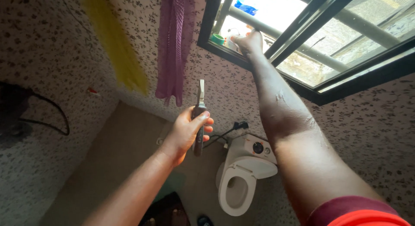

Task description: Installing and wiring a light fixture to a ceiling electrical box.

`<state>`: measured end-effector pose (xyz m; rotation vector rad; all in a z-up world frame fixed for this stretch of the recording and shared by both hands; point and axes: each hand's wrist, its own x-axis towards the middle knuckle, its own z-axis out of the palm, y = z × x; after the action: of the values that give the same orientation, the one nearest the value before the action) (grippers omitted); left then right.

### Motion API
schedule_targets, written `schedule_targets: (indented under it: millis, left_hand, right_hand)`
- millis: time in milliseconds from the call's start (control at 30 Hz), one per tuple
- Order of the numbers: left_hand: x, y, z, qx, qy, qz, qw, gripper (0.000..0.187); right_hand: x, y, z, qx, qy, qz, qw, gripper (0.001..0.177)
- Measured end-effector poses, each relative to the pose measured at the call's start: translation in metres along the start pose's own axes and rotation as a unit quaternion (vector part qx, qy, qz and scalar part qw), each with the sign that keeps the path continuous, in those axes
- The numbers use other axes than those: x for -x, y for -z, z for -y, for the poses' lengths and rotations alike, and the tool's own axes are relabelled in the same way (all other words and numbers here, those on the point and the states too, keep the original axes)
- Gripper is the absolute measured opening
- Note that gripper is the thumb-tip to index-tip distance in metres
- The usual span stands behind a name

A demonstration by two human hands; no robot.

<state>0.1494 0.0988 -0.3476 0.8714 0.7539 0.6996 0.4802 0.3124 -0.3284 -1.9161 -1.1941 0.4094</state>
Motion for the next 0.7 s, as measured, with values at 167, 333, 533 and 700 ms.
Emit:
schedule_targets:
  millis: [167,333,533,700]
  left_hand:
    - [0.004,0.002,0.004,0.009,0.018,-0.012,1.0,0.028]
    - [0.009,0.009,0.015,0.024,0.02,-0.013,0.999,0.027]
    - [0.023,0.021,0.026,0.017,0.05,-0.031,0.998,0.026]
    - [0.029,0.03,0.043,0.018,0.064,-0.037,0.997,0.027]
  right_hand:
    - [-0.023,-0.006,-0.023,-0.159,-0.035,-0.057,0.985,0.063]
    - [-0.011,-0.004,-0.014,-0.25,-0.087,-0.104,0.959,0.062]
    - [-0.01,-0.001,-0.017,-0.285,-0.04,-0.061,0.956,0.06]
    - [-0.016,-0.004,-0.026,-0.163,-0.027,-0.066,0.984,0.055]
